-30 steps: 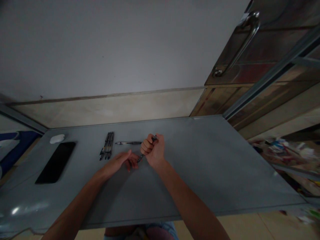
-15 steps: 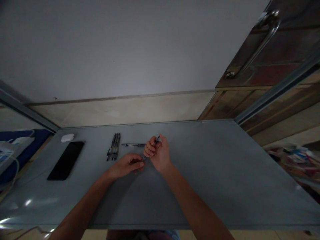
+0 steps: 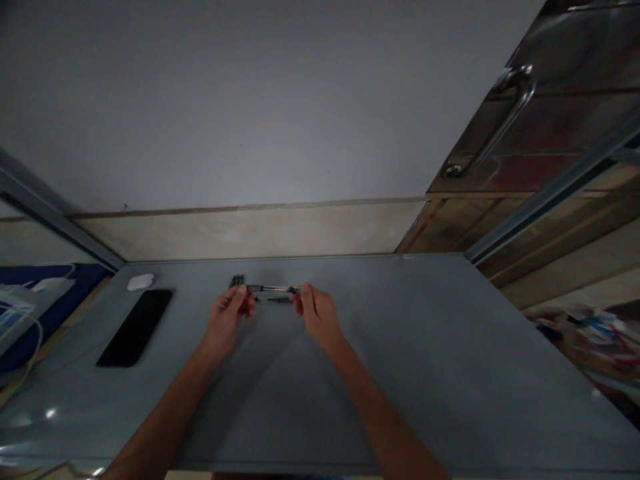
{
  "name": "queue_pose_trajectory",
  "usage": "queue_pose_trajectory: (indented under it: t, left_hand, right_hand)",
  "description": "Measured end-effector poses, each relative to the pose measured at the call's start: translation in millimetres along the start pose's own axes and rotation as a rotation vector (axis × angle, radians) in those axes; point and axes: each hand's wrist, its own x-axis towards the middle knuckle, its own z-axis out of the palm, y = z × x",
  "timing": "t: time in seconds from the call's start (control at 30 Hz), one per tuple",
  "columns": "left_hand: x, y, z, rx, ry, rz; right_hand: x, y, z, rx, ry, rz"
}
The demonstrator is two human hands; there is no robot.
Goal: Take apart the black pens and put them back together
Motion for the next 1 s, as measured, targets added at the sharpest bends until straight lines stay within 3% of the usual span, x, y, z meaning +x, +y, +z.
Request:
queue_pose_trajectory:
  t: [0.1, 0.2, 0.5, 0.67, 0.77, 0.83, 0.9, 1.0]
  left_hand:
    - [6.9, -2.0, -5.0, -0.053, 0.123, 0.030]
    - [10.9, -2.9, -7.7, -0.052, 0.171, 0.034]
    - [10.3, 1.8, -12.9, 0.047, 0.110, 0.053]
    - [22.1, 10.4, -39.1, 0.054, 0.296, 0.155]
    - [32.3, 13.0, -64.8, 0.315, 0.487, 0.307]
    - [37.5, 12.1, -80.4, 0.605, 0.600, 0.316]
    - [40.5, 9.0, -90.8, 0.988, 0.602, 0.277]
    - [41.4, 2.3, -94.8, 1.382, 0.471, 0.175]
  right_hand:
    - [-7.5, -3.8, 9.9, -0.249, -0.171, -0.115]
    - [-13.2, -6.2, 18.8, -0.426, -0.296, -0.260]
    - [-16.7, -0.1, 25.8, -0.648, -0.412, -0.402]
    - [-12.8, 2.0, 21.1, -0.704, -0.425, -0.385]
    - [-10.2, 3.5, 18.8, -0.732, -0.393, -0.377]
    - [-8.6, 4.6, 17.9, -0.748, -0.368, -0.372]
    - [-7.0, 5.6, 17.2, -0.764, -0.339, -0.361]
    - [-4.4, 6.9, 15.1, -0.796, -0.298, -0.331]
